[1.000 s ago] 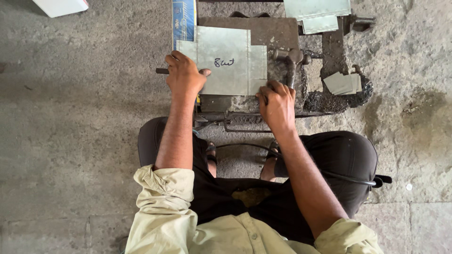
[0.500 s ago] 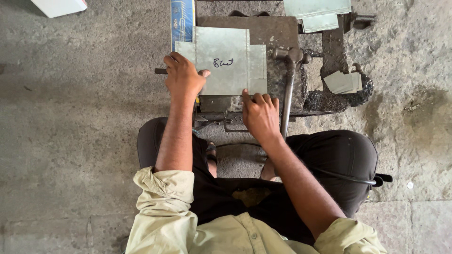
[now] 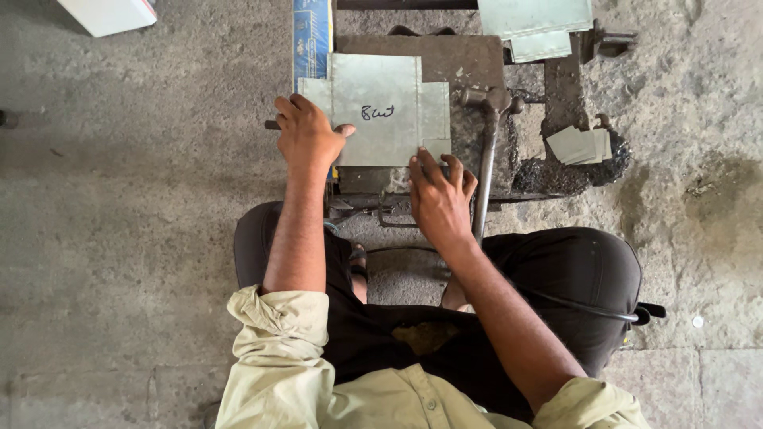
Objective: The person sits on the floor and uses a hammer to flatten and align a small metal sheet on a workbench. They then use a handheld welding tool to join the metal pieces, creating bright sparks. The person repeatedly hammers the welded areas to smooth them out.
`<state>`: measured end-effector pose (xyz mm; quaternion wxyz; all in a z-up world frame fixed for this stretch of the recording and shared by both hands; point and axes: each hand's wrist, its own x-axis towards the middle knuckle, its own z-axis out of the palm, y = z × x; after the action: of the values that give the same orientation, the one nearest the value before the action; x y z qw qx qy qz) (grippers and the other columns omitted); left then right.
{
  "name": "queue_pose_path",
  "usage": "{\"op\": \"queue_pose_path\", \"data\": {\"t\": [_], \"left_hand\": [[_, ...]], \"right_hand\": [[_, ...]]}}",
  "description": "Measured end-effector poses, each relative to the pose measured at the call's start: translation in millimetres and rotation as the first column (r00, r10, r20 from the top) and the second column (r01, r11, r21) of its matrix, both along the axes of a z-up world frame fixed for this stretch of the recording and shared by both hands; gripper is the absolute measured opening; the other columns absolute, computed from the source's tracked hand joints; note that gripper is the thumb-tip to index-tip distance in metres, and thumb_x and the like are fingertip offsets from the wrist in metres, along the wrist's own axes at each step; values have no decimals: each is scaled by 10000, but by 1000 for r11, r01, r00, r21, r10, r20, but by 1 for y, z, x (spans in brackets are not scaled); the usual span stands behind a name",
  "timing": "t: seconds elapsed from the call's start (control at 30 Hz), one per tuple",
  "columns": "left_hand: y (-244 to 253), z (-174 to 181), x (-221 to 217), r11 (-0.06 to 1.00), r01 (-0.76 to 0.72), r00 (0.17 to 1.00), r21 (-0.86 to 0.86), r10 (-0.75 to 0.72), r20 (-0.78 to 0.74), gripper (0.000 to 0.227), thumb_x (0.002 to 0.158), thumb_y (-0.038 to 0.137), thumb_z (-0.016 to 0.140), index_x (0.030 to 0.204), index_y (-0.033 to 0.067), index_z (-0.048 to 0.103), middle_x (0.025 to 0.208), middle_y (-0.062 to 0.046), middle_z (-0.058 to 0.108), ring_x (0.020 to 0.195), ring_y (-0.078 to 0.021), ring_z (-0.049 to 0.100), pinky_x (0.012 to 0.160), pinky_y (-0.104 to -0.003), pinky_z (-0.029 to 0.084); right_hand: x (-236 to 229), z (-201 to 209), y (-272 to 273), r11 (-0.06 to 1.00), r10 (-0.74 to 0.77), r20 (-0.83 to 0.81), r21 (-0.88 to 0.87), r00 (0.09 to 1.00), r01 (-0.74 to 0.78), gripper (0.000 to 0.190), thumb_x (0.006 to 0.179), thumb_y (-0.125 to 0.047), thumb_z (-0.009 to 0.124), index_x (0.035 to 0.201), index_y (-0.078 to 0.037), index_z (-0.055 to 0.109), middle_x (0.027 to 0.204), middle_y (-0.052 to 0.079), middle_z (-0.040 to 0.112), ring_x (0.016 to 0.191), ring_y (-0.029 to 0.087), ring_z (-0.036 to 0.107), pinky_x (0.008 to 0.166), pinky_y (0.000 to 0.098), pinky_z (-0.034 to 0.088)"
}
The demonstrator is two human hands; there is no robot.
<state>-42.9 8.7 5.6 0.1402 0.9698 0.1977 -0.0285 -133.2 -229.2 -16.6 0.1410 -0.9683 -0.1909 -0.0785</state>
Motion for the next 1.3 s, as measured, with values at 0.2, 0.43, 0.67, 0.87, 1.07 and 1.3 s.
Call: {"op": "queue_pose_path", "data": {"t": [0.2, 0.43, 0.67, 0.87, 1.07, 1.3], "left_hand": [[-2, 0, -2, 963, 47, 987, 266, -85, 135, 1069, 591, 593, 948, 1332, -34, 499, 1346, -342, 433, 1235, -510, 488, 961, -634, 511], [-38, 19, -10, 936, 349, 916, -47, -330, 227, 825, 773, 428, 884, 1507, 250, 550, 1582, -131, 421, 1446, -426, 393, 1098, -654, 414], [-69, -1, 4, 799, 596, 796, -80, -601, -68, 716, 790, 324, 850, 1422, 510, 569, 1665, 20, 303, 1526, -315, 282, 1158, -750, 220], [-70, 13, 1, 804, 576, 800, -149, -592, -97, 719, 729, 332, 895, 1376, 427, 594, 1623, -12, 293, 1494, -328, 254, 1137, -749, 204], [-83, 13, -15, 766, 642, 761, -11, -636, 128, 446, 732, 203, 880, 1160, 218, 753, 1411, -12, 572, 1340, -297, 511, 1132, -657, 349], [-90, 14, -20, 794, 608, 794, -27, -605, 61, 370, 795, 142, 826, 1153, 170, 736, 1414, -24, 553, 1344, -293, 503, 1106, -673, 370]], "right_hand": [[-3, 10, 3, 1000, -15, 8, -23, 1000, 15, 411, 918, -90, 624, 1326, -94, 675, 1481, 41, 576, 1290, 344, 493, 1042, 606, 386], [-4, 25, 8, 999, -42, -10, -13, 999, 42, 496, 867, -79, 618, 1363, -78, 616, 1501, 83, 545, 1334, 367, 459, 1033, 656, 361], [-4, 34, 3, 994, -18, -13, 105, 1000, 19, 469, 866, -107, 645, 1331, -49, 633, 1460, 129, 568, 1299, 408, 478, 1007, 634, 386], [6, 32, -18, 952, -15, 16, 307, 1000, 9, 359, 834, -80, 709, 1186, -7, 700, 1306, 226, 648, 1196, 413, 579, 980, 542, 474], [15, 33, -27, 951, -56, 38, 305, 998, 42, 342, 795, -65, 726, 1134, -18, 736, 1240, 266, 674, 1167, 441, 601, 1041, 493, 468], [14, 25, -21, 951, -88, 20, 301, 996, 78, 245, 876, -100, 729, 1106, -24, 762, 1260, 231, 693, 1168, 413, 612, 1046, 468, 480]]}}
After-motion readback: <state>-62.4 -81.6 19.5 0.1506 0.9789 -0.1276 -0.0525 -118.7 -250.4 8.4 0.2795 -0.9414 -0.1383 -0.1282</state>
